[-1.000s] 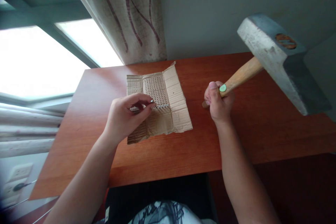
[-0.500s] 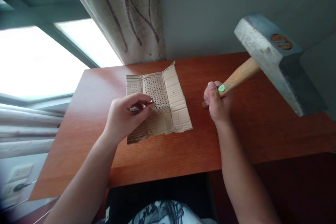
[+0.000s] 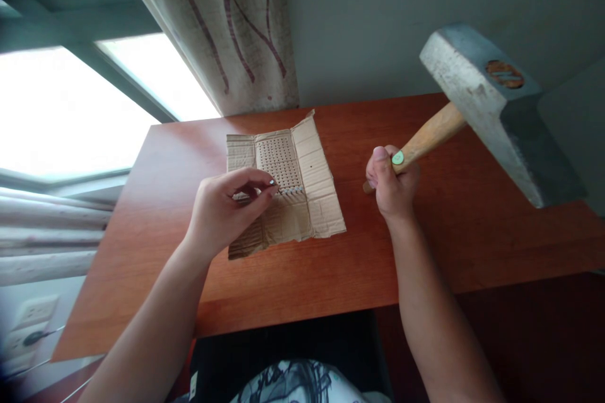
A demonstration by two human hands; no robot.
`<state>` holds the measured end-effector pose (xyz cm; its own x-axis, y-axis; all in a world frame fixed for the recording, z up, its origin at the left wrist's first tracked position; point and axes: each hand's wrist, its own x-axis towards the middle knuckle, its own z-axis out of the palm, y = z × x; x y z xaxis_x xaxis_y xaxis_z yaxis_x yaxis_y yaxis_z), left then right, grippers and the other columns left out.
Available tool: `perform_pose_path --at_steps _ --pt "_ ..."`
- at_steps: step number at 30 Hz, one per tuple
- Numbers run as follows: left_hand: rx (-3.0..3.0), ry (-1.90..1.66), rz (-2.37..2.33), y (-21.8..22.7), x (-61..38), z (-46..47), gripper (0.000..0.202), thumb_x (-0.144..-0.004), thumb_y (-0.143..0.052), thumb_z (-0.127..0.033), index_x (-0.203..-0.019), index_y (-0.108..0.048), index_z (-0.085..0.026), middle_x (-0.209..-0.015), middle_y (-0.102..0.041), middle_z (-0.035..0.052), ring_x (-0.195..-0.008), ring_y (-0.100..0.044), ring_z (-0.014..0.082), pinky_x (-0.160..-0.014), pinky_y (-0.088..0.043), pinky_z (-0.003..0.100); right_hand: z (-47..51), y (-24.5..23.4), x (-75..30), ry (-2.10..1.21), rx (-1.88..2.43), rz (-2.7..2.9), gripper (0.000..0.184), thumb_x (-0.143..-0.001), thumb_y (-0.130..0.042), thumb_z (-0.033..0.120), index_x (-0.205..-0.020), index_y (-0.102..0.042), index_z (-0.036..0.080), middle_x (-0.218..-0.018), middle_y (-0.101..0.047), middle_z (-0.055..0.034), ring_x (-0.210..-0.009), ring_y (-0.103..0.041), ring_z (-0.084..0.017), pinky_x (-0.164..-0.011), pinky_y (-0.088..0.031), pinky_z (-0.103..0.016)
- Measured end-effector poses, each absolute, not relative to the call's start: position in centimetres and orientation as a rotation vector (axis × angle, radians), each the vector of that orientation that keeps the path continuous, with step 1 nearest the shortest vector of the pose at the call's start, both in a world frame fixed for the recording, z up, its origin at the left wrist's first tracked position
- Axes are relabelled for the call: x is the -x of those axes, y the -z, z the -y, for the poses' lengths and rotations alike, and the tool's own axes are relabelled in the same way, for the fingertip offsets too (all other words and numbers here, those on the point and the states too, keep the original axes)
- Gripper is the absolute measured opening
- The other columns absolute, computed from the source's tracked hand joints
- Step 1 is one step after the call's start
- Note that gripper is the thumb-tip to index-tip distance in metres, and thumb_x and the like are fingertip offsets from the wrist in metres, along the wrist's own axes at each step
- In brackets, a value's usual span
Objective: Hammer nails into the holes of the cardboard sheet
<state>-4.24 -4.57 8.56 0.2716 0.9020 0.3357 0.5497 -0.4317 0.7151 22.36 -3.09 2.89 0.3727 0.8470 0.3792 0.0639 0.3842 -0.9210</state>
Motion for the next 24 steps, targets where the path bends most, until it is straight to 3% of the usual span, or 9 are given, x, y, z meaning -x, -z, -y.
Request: perform_pose_path --at_steps 24 --pt "-2.025 -0.946 -1.247 -7.99 4.12 4.31 0.004 -0.079 -0.067 -0.017 -0.081 -0.07 -0.018 -0.069 -0.072 -0.0008 -0.057 -0.063 0.0094 -0.056 -0.05 0.019 3.65 -3.44 -22.59 -0.757 1.061 1.179 0.053 -0.087 -0.066 0.058 -0.058 -0.038 0.023 -0.045 -0.034 0.0067 -0.037 -0.031 -0.008 -0.035 -0.022 -0.024"
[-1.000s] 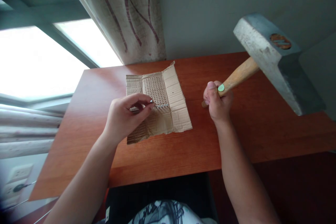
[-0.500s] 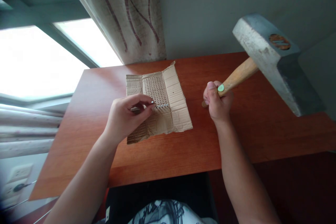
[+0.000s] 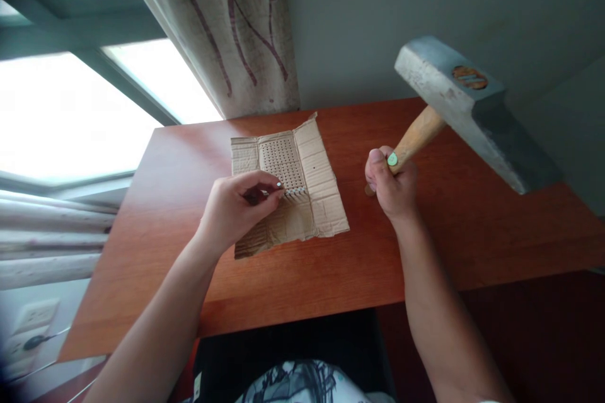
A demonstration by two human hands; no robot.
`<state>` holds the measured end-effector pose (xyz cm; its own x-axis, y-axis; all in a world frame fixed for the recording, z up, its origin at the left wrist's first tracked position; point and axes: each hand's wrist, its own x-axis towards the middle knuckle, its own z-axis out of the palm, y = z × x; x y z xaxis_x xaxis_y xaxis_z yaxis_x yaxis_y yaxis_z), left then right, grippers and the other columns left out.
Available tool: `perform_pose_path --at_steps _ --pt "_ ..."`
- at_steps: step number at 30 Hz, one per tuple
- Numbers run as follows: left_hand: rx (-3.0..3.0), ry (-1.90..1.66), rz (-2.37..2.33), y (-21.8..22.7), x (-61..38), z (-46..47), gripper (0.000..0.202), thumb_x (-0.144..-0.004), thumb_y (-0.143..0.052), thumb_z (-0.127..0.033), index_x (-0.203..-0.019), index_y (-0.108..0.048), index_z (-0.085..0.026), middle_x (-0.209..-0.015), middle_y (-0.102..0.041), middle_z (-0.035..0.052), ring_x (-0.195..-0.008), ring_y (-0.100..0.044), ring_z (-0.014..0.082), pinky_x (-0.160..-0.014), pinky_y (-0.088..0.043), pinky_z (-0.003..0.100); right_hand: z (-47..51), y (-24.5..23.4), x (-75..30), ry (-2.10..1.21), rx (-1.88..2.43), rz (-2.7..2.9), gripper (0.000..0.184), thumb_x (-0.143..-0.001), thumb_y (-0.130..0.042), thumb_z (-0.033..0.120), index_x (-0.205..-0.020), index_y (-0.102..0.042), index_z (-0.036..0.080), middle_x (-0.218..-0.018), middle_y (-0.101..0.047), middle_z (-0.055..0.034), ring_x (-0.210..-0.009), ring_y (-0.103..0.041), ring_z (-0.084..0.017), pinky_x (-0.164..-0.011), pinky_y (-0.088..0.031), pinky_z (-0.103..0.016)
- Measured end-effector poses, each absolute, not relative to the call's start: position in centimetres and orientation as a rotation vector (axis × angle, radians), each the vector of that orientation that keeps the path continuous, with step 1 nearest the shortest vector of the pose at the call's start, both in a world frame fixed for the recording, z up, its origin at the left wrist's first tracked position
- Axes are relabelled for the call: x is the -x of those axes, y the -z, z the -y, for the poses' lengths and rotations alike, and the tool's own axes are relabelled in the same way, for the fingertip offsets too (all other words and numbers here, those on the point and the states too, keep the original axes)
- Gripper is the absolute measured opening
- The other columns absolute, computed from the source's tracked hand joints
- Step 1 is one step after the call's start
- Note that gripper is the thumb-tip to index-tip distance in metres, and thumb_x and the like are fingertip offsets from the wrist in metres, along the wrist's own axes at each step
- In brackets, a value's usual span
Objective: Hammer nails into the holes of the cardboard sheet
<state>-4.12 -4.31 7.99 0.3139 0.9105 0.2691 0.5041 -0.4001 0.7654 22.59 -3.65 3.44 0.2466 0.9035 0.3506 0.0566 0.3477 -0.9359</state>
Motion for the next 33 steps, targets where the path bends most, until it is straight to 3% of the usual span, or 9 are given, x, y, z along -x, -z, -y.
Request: perform_pose_path --at_steps 7,11,15,20,33 --pt "-2.06 -0.936 -1.238 -7.8 4.1 4.1 0.005 -0.079 -0.066 -0.017 -0.082 -0.07 -0.019 -0.073 -0.074 -0.0012 -0.059 -0.063 0.0089 -0.06 -0.052 0.019 7.8 -5.0 -23.2 -0.763 1.273 1.342 0.035 -0.089 -0.066 0.052 -0.076 -0.05 0.023 -0.053 -0.047 0.0066 -0.04 -0.04 -0.009 -0.039 -0.03 -0.023" --pt "-2.071 -0.918 -1.236 -7.7 4.2 4.1 0.006 -0.08 -0.066 -0.017 -0.081 -0.071 -0.018 -0.075 -0.074 -0.0016 -0.061 -0.063 0.0084 -0.062 -0.052 0.019 10.1 -8.1 -24.4 -0.606 1.594 1.727 0.038 -0.092 -0.062 0.051 -0.071 -0.05 0.022 -0.052 -0.049 0.0054 -0.046 -0.046 -0.01 -0.049 -0.036 -0.025" --pt "-2.067 -0.906 -1.249 -7.6 4.3 4.2 0.007 -0.08 -0.066 -0.015 -0.082 -0.072 -0.018 -0.073 -0.074 -0.002 -0.062 -0.063 0.0084 -0.063 -0.051 0.019 11.1 -11.7 -24.7 -0.394 1.739 2.058 0.044 -0.093 -0.058 0.056 -0.068 -0.051 0.021 -0.051 -0.043 0.0061 -0.045 -0.041 -0.009 -0.049 -0.03 -0.025" --pt "-2.069 -0.894 -1.262 -7.8 4.2 4.2 0.004 -0.08 -0.068 -0.017 -0.079 -0.072 -0.018 -0.072 -0.073 -0.0025 -0.06 -0.063 0.0082 -0.062 -0.05 0.019 11.0 -14.3 -24.0 -0.462 1.746 2.282 0.049 -0.094 -0.051 0.062 -0.066 -0.049 0.022 -0.052 -0.04 0.0062 -0.045 -0.039 -0.009 -0.049 -0.028 -0.026" --pt "-2.067 -0.887 -1.253 -7.6 4.3 4.1 0.004 -0.079 -0.069 -0.016 -0.078 -0.072 -0.018 -0.071 -0.073 -0.0024 -0.06 -0.062 0.0084 -0.062 -0.049 0.019 10.5 -15.3 -23.5 -0.489 1.819 2.327 0.051 -0.094 -0.046 0.065 -0.066 -0.05 0.022 -0.051 -0.045 0.0039 -0.046 -0.043 -0.012 -0.052 -0.029 -0.028"
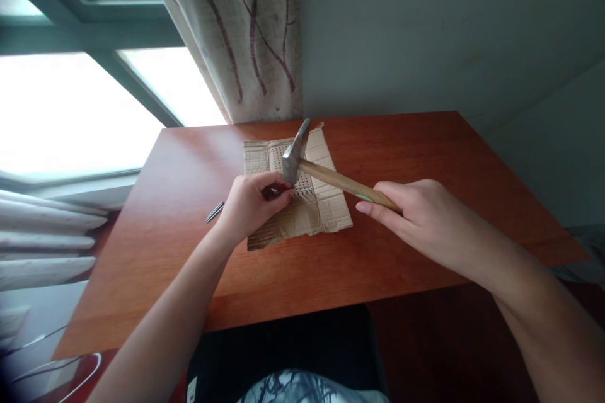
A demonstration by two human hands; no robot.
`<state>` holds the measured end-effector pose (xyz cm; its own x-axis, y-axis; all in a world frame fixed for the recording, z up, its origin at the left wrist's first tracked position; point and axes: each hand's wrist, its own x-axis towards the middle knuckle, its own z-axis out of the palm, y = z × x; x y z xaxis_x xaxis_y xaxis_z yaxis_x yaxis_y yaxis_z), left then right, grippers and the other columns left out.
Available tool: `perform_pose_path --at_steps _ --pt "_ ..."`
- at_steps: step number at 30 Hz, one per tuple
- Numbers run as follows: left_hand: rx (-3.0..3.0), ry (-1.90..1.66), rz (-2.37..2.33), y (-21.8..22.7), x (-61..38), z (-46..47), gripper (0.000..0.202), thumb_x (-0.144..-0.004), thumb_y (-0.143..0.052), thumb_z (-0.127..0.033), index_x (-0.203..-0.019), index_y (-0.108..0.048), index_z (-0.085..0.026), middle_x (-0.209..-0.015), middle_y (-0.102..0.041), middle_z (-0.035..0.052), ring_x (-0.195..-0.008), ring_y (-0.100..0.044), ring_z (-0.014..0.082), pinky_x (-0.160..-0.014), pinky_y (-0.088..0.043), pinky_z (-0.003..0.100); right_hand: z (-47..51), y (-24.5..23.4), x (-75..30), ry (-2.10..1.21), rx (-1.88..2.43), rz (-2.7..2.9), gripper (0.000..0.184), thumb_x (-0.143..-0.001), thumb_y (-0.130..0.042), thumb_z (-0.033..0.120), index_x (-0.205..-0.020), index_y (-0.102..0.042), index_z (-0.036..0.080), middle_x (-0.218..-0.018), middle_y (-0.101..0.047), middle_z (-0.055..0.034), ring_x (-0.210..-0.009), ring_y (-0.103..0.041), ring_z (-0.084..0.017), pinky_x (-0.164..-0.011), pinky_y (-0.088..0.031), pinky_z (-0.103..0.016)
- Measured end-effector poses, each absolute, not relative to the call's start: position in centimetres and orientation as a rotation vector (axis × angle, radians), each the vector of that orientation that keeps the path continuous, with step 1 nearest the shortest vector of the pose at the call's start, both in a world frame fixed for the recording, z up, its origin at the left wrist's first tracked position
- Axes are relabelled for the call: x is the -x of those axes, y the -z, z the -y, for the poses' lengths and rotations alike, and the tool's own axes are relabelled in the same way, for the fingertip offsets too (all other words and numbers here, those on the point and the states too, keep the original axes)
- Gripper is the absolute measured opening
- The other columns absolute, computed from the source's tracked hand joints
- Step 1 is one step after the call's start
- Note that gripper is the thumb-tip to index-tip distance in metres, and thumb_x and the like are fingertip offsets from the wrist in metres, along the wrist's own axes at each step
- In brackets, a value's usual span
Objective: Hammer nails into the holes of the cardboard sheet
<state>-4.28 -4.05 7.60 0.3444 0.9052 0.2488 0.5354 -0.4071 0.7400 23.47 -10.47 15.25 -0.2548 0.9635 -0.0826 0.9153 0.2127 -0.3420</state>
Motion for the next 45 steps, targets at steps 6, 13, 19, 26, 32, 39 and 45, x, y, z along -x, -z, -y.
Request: perform_pose_path --at_steps 6,13,19,26,32,39,45 --pt "-2.077 -0.876 -1.251 -7.81 4.26 4.13 0.005 -0.08 -0.067 -0.016 -0.077 -0.071 -0.017 -0.072 -0.073 -0.0018 -0.061 -0.063 0.0089 -0.06 -0.046 0.019 10.47 -15.07 -23.1 -0.523 1.821 2.326 0.05 -0.094 -0.047 0.063 -0.067 -0.052 0.022 -0.051 -0.047 0.0038 -0.046 -0.044 -0.012 -0.052 -0.03 -0.027" --pt "-2.082 -0.868 -1.254 -7.81 4.26 4.03 0.006 -0.079 -0.067 -0.015 -0.077 -0.071 -0.018 -0.071 -0.073 -0.0024 -0.061 -0.062 0.0088 -0.059 -0.044 0.019 10.49 -14.99 -22.93 -0.525 1.826 2.316 0.05 -0.094 -0.048 0.063 -0.066 -0.053 0.022 -0.05 -0.046 0.0041 -0.045 -0.043 -0.012 -0.051 -0.03 -0.027" --pt "-2.099 -0.863 -1.26 -7.81 4.36 4.08 0.006 -0.079 -0.066 -0.016 -0.075 -0.071 -0.018 -0.07 -0.072 -0.0027 -0.06 -0.061 0.009 -0.058 -0.044 0.019 10.55 -15.06 -22.94 -0.528 1.829 2.324 0.05 -0.095 -0.047 0.063 -0.067 -0.052 0.022 -0.051 -0.047 0.0041 -0.045 -0.044 -0.011 -0.051 -0.03 -0.027" --pt "-2.097 -0.869 -1.256 -7.94 4.29 4.13 0.007 -0.08 -0.065 -0.016 -0.077 -0.071 -0.018 -0.072 -0.073 -0.0024 -0.061 -0.062 0.0089 -0.06 -0.046 0.019 10.49 -15.12 -22.85 -0.501 1.817 2.342 0.05 -0.095 -0.046 0.063 -0.068 -0.052 0.022 -0.051 -0.047 0.0042 -0.046 -0.044 -0.012 -0.051 -0.031 -0.027" --pt "-2.105 -0.871 -1.248 -7.93 4.31 4.12 0.006 -0.08 -0.066 -0.016 -0.078 -0.071 -0.018 -0.073 -0.074 -0.0021 -0.062 -0.063 0.0096 -0.059 -0.046 0.019 10.62 -15.23 -22.83 -0.5 1.818 2.333 0.047 -0.095 -0.048 0.061 -0.069 -0.053 0.023 -0.051 -0.047 0.004 -0.046 -0.043 -0.012 -0.051 -0.03 -0.028" --pt "-2.095 -0.859 -1.256 -7.72 4.37 4.09 0.006 -0.08 -0.067 -0.016 -0.08 -0.073 -0.018 -0.073 -0.074 -0.0018 -0.062 -0.063 0.0096 -0.06 -0.047 0.019 10.48 -14.96 -22.87 -0.496 1.832 2.319 0.047 -0.095 -0.048 0.062 -0.068 -0.053 0.022 -0.052 -0.048 0.004 -0.046 -0.045 -0.012 -0.052 -0.03 -0.028" --pt "-2.105 -0.885 -1.253 -7.55 4.39 3.96 0.006 -0.08 -0.068 -0.017 -0.08 -0.073 -0.019 -0.072 -0.074 -0.002 -0.06 -0.063 0.0092 -0.062 -0.048 0.02 10.63 -15.24 -22.75 -0.421 1.798 2.3 0.049 -0.095 -0.049 0.062 -0.065 -0.048 0.023 -0.049 -0.044 0.0044 -0.043 -0.04 -0.011 -0.05 -0.028 -0.028"
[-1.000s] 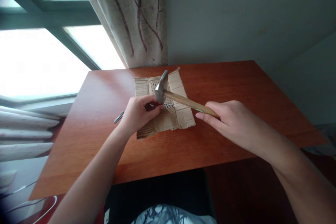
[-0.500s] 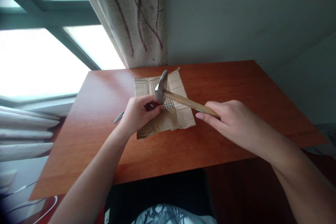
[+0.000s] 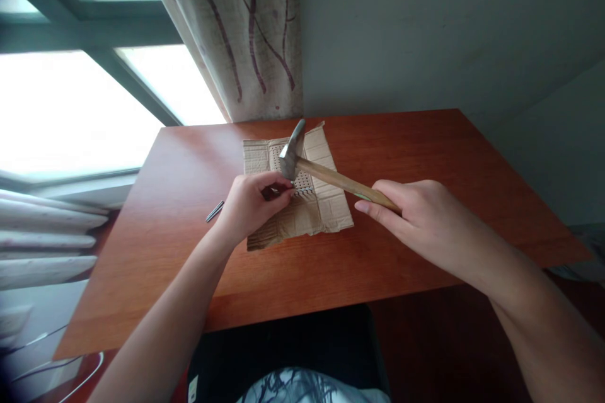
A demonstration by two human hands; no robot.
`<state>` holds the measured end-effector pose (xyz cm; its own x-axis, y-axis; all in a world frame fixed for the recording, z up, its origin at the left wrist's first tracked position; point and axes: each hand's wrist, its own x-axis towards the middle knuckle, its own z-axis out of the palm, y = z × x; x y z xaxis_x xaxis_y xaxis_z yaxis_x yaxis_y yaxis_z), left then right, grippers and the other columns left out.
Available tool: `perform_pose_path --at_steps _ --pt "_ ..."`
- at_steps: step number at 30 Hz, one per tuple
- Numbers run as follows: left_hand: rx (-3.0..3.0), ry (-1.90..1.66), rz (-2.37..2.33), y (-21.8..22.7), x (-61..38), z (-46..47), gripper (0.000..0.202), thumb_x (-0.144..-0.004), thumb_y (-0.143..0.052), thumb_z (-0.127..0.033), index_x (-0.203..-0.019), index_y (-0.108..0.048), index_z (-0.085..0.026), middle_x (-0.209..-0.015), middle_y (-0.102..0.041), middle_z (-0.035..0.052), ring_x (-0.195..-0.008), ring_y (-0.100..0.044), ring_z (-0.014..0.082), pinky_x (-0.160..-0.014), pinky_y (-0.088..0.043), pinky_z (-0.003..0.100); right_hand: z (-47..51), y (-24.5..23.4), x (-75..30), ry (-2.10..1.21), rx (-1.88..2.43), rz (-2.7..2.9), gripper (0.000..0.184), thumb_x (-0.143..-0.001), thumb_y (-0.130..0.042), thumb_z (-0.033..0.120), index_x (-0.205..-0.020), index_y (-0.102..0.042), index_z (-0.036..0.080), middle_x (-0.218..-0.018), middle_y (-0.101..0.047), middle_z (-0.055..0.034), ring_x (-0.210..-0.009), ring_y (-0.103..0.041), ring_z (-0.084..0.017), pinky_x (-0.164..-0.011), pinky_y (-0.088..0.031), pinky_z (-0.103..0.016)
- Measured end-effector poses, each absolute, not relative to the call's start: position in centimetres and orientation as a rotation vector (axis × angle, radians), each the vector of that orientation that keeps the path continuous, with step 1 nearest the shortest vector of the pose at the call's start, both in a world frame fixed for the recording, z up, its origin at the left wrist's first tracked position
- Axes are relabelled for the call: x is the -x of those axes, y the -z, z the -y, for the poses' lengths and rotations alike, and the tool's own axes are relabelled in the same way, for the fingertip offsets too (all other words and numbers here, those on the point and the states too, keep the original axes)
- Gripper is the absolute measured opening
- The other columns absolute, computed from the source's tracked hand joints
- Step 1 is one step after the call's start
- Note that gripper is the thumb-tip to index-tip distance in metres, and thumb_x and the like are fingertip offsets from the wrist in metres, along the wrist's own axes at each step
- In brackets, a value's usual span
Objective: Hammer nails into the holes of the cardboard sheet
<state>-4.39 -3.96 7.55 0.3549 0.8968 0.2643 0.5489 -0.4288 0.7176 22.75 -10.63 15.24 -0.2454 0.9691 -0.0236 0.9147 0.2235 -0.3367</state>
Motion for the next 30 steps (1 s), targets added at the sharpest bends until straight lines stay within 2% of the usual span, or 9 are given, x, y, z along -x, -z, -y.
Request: perform_pose_path --at_steps 12,20,30 --pt "-2.146 -0.856 -1.267 -7.7 4.4 4.0 0.006 -0.079 -0.066 -0.017 -0.077 -0.072 -0.019 -0.074 -0.074 -0.0012 -0.065 -0.065 0.0117 -0.057 -0.045 0.02 10.8 -14.8 -22.8 -0.524 1.814 2.309 0.049 -0.095 -0.048 0.062 -0.066 -0.05 0.023 -0.052 -0.048 0.0033 -0.046 -0.046 -0.013 -0.051 -0.031 -0.027" --pt "-2.129 -0.856 -1.264 -7.5 4.5 4.0 0.005 -0.079 -0.068 -0.018 -0.079 -0.073 -0.019 -0.073 -0.074 -0.0011 -0.061 -0.063 0.0106 -0.058 -0.046 0.02 11.2 -15.3 -22.6 -0.447 1.805 2.274 0.049 -0.094 -0.049 0.063 -0.065 -0.047 0.023 -0.05 -0.045 0.004 -0.044 -0.043 -0.012 -0.049 -0.029 -0.027" --pt "-2.181 -0.817 -1.279 -7.7 4.5 3.9 0.007 -0.079 -0.066 -0.018 -0.073 -0.069 -0.019 -0.069 -0.072 -0.0026 -0.06 -0.061 0.0101 -0.056 -0.042 0.02 11.2 -14.4 -22.5 -0.526 1.805 2.306 0.045 -0.096 -0.048 0.059 -0.069 -0.052 0.023 -0.053 -0.051 0.0029 -0.047 -0.047 -0.013 -0.051 -0.032 -0.027"
